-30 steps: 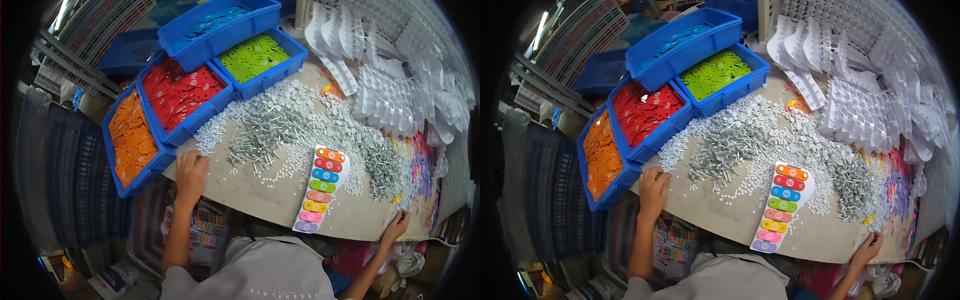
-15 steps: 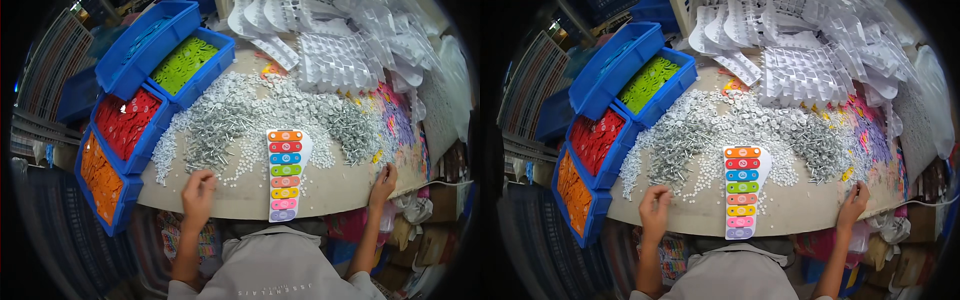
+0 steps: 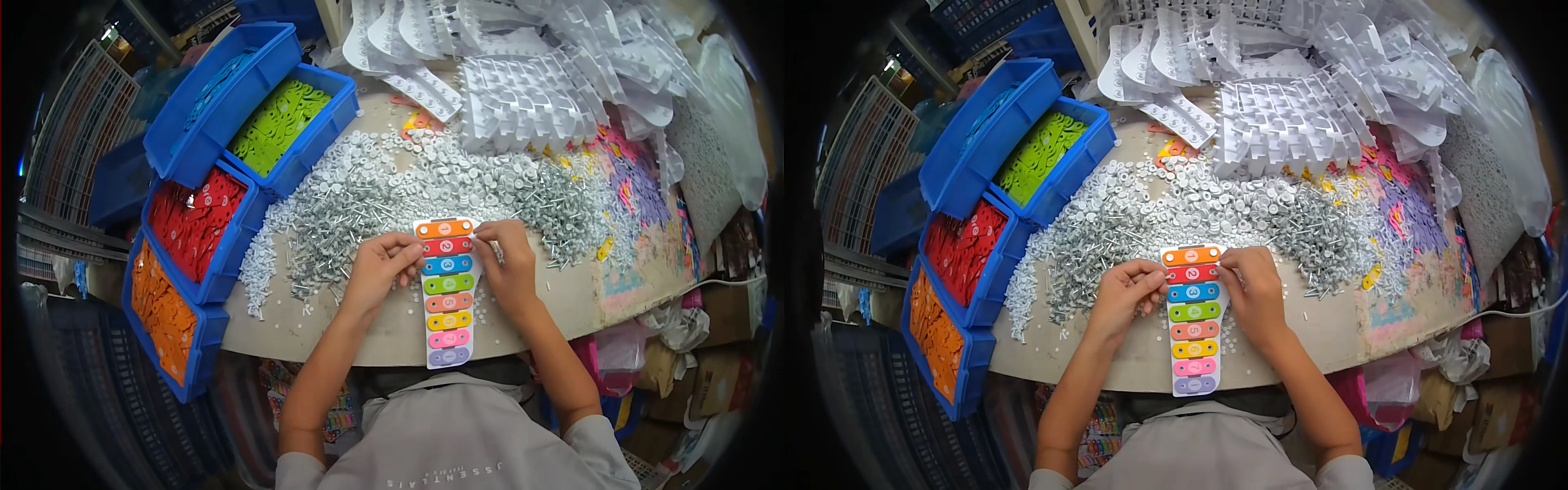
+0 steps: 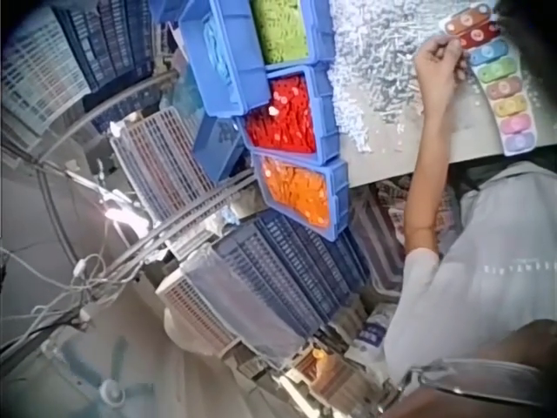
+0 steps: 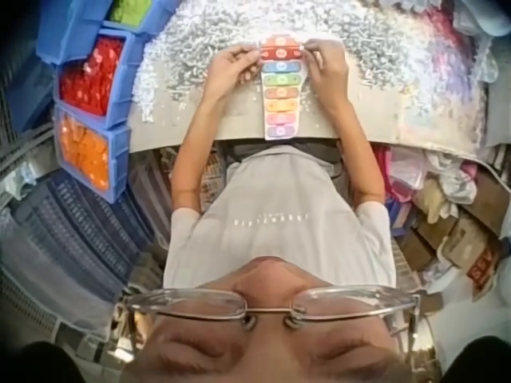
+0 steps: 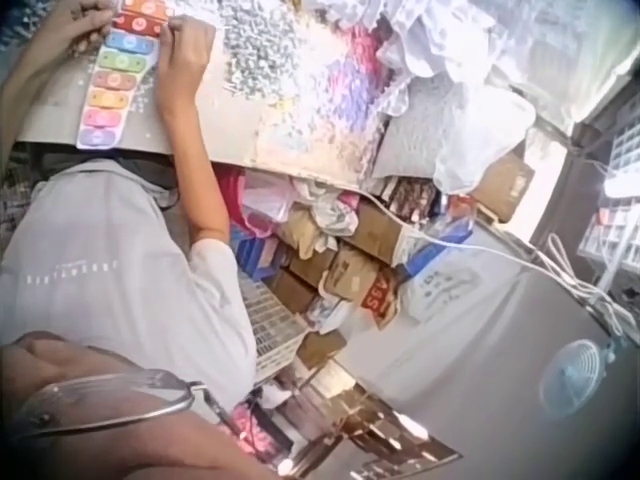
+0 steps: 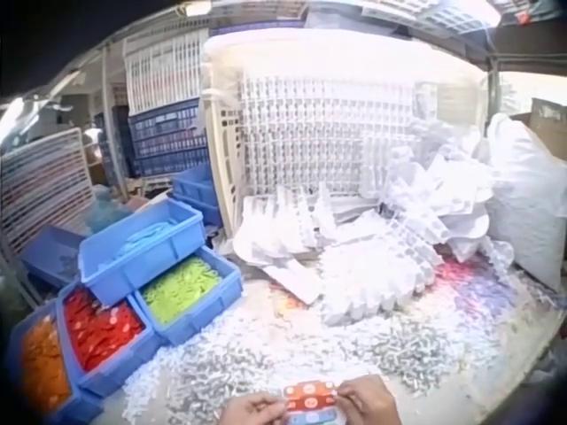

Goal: Assembling colorful toy components into plastic bases at a factory workbench.

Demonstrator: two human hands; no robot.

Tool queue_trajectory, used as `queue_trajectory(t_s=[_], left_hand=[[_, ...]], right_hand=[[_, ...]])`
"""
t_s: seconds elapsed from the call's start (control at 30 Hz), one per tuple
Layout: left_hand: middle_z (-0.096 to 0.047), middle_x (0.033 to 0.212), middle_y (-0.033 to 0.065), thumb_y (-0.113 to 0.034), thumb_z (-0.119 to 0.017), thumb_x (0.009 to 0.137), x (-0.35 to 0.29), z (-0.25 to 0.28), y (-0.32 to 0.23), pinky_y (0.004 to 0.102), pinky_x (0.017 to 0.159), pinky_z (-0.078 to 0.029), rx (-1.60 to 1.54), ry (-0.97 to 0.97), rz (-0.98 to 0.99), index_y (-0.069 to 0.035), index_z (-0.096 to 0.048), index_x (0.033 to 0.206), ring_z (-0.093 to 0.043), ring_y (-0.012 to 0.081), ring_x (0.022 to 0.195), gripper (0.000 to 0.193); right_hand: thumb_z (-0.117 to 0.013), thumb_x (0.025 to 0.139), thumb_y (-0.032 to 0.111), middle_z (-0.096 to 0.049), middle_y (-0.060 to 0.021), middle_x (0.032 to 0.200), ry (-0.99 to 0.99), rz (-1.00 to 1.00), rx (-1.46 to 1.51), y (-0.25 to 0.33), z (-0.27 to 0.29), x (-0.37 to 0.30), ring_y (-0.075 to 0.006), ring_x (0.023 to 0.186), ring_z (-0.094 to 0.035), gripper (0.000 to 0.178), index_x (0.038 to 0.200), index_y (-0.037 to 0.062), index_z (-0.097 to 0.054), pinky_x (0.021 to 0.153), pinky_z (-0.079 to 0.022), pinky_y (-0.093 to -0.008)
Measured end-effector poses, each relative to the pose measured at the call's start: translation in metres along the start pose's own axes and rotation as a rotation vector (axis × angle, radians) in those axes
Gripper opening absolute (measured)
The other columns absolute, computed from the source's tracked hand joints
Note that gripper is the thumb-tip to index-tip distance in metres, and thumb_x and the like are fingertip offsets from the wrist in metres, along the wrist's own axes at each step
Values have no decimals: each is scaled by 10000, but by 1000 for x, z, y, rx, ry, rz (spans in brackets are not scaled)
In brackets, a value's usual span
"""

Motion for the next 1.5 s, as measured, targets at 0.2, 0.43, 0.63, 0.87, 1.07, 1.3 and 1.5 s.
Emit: queue_trajectory(t_s=[0.2,0.43,0.63,0.87,1.07,1.3,1.5], left_hand=[[-680,770,33,-114,-671,950,9,-1,5,176,476,-410,23,0,18,5,-653,1036,-544,38,571,147],[-669,749,40,-209,-710,940,18,3,15,211,447,-298,226,-18,64,-26,-426,1220,-486,40,549,438],[-673,797,72,-227,-693,962,30,-7,19,217,515,-383,201,145,157,-37,-450,1098,-576,64,659,338],[-664,809,74,-164,-695,956,40,-1,25,212,538,-405,294,182,112,-29,-449,1029,-599,72,699,290],[-663,799,76,-143,-705,943,41,0,22,215,566,-428,419,138,107,-26,-464,998,-602,72,712,274],[-649,759,42,-181,-682,963,-3,3,-5,233,595,-466,520,-49,-101,-4,-510,1167,-590,55,677,320],[-675,829,79,-67,-647,933,-102,73,-71,274,577,-486,896,-642,-574,-11,-675,967,-638,136,682,71]], right_hand=[[-714,797,-71,-667,-115,924,33,12,9,-5,-13,2,-278,900,-605,153,891,13,-628,801,-486,-371],[-782,820,157,-631,-90,828,168,-134,-153,-14,-9,12,-190,770,-588,295,1021,40,-600,655,-449,-314],[-737,896,392,-586,-48,680,566,-649,116,-66,-30,4,-77,568,-522,466,1158,42,-577,474,-367,-276],[-740,876,438,-656,-140,859,726,-621,108,-74,-45,6,-171,748,-625,548,1122,-35,-610,633,-490,-331],[-735,885,412,-674,-166,880,759,-549,90,-74,-50,8,-210,757,-646,517,1105,-36,-601,674,-522,-358],[-655,944,166,-562,-10,713,459,-604,-27,-55,8,0,-50,647,-506,286,1207,77,-588,538,-368,-264],[-577,998,153,-613,-121,989,-223,-486,-679,-118,198,-64,-214,907,-582,221,1140,-14,-597,808,-473,-348]])
Point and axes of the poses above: each hand's wrist, its own x-axis towards the middle knuckle, its own z-axis out of the back of the hand, y = z × x, the point moved 9 cm from there along x, towards the middle knuckle
